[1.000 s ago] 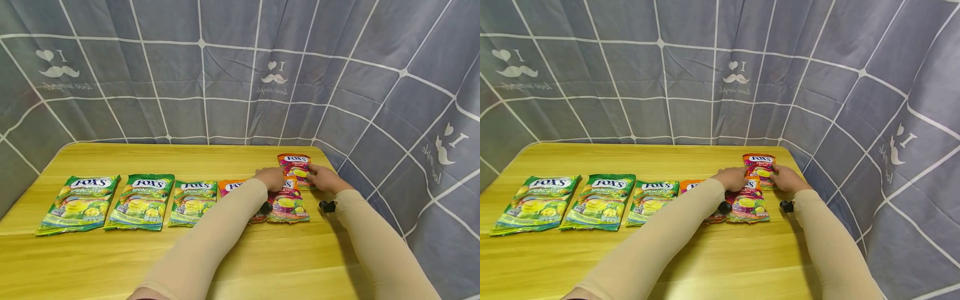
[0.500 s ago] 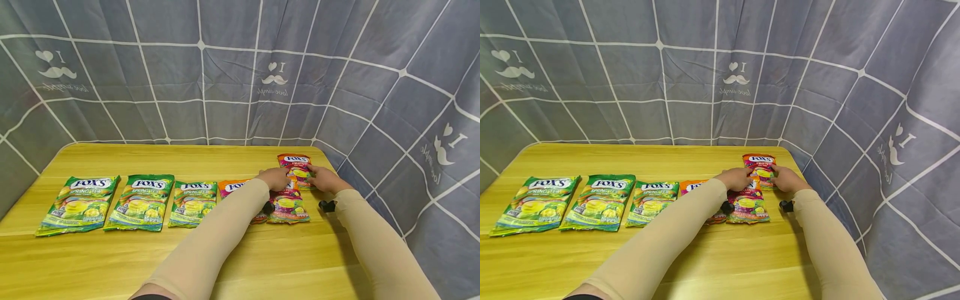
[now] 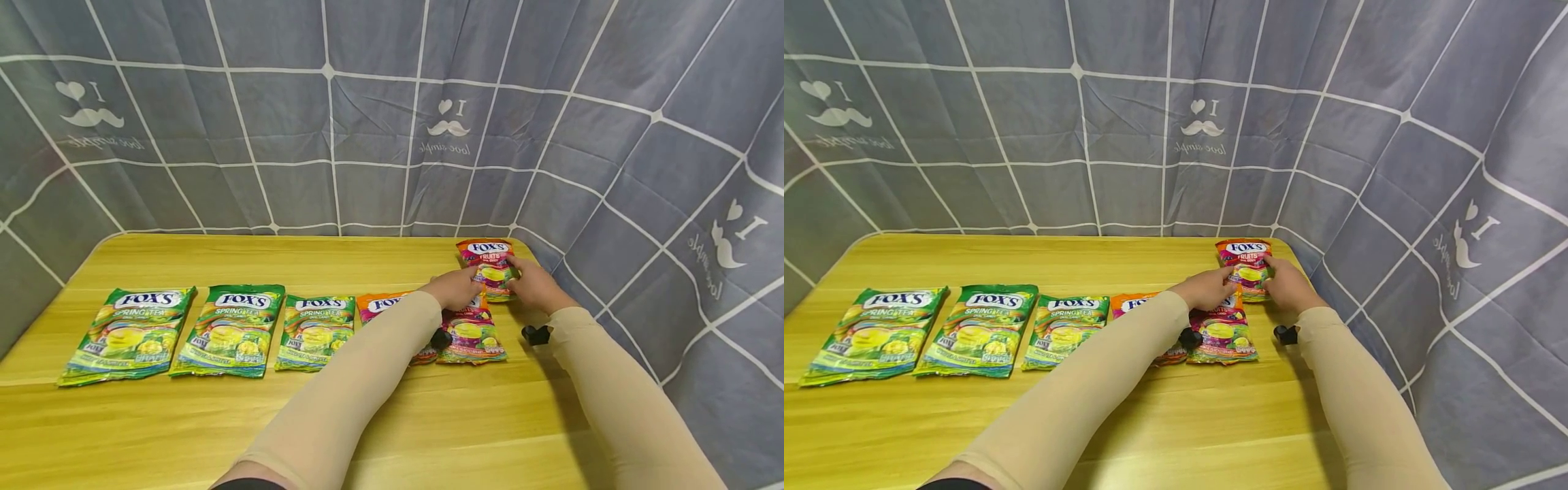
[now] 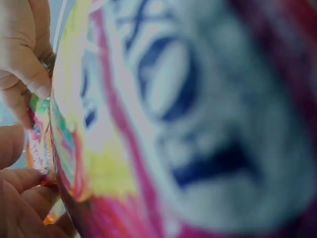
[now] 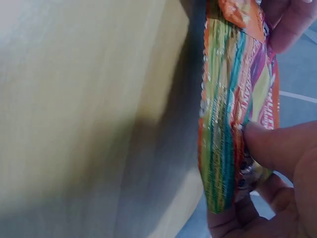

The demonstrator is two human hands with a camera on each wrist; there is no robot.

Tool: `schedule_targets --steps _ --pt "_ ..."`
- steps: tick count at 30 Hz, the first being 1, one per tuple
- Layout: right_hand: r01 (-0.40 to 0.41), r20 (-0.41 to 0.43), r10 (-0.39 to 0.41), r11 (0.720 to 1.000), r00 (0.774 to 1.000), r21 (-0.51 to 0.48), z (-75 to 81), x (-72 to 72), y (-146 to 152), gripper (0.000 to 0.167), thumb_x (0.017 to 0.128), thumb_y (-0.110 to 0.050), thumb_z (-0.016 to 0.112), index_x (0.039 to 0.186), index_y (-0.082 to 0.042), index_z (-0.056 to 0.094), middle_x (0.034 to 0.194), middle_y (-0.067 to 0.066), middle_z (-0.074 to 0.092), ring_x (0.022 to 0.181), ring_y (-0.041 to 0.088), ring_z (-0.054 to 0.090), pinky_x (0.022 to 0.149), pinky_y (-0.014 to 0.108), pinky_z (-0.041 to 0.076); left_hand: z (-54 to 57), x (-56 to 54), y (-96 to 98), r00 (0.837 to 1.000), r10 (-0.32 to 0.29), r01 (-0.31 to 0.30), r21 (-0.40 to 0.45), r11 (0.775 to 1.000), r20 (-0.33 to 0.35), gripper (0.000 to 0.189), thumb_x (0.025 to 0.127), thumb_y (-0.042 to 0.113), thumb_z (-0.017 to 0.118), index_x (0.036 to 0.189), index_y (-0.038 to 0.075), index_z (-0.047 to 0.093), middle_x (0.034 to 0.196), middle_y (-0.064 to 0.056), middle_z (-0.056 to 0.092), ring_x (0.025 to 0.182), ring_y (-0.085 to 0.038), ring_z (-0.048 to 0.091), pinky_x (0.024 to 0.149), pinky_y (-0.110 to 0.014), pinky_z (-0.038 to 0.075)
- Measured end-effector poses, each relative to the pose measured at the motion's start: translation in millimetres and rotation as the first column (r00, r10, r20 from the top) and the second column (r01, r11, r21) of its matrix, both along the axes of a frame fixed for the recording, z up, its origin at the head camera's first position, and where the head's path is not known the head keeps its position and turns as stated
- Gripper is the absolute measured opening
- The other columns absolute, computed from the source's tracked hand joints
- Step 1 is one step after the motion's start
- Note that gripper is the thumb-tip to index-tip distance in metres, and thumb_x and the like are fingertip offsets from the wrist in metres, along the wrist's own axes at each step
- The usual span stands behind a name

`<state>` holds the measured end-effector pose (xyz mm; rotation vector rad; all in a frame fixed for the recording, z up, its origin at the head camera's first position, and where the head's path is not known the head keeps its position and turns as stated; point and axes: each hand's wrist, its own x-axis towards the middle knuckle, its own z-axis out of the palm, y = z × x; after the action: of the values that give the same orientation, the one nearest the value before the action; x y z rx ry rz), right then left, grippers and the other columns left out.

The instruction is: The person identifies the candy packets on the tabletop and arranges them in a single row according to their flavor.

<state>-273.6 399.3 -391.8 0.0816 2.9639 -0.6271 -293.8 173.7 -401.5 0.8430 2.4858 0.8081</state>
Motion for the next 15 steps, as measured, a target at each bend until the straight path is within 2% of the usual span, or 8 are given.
schedule_targets --steps 3,7,15 --pt "0.01 -0.042 -0.01 1.0 0.999 -0.01 5.6 1.1 -1.1 0.071 0.104 -0.01 0.06 0.166 -0.001 0.026 0.164 0.036 0.032 0.15 0.054 0.033 0.124 0.068 0.027 -1.0 -1.9 3.0 1.0 0.002 -0.002 0.04 0.999 0.005 0.065 0.114 0.045 0.041 0.171 0.025 0.018 0.173 0.001 0.034 0.158 -0.024 0.035 0.13 -0.061 0.02" --pt "0.01 -0.124 -0.011 1.0 0.992 -0.006 9.7 1.6 -1.6 0.072 0.104 -0.008 0.061 0.165 0.001 0.025 0.164 0.036 0.031 0.149 0.054 0.036 0.123 0.067 0.029 -2.5 -4.8 6.6 1.0 0.01 -0.009 0.078 0.997 -0.018 0.068 0.113 0.045 0.042 0.171 0.028 0.012 0.176 0.005 0.025 0.159 -0.021 0.032 0.129 -0.06 0.02" --pt "0.037 -0.236 -0.041 0.999 0.971 -0.023 23.6 2.8 -3.2 0.073 0.102 -0.006 0.061 0.166 0.0 0.026 0.163 0.033 0.035 0.147 0.052 0.039 0.121 0.065 0.033 3.5 -5.5 7.5 0.999 0.007 0.0 0.174 0.985 -0.039 0.072 0.113 0.044 0.043 0.171 0.03 0.004 0.179 0.006 0.009 0.163 -0.019 0.021 0.131 -0.058 0.016"
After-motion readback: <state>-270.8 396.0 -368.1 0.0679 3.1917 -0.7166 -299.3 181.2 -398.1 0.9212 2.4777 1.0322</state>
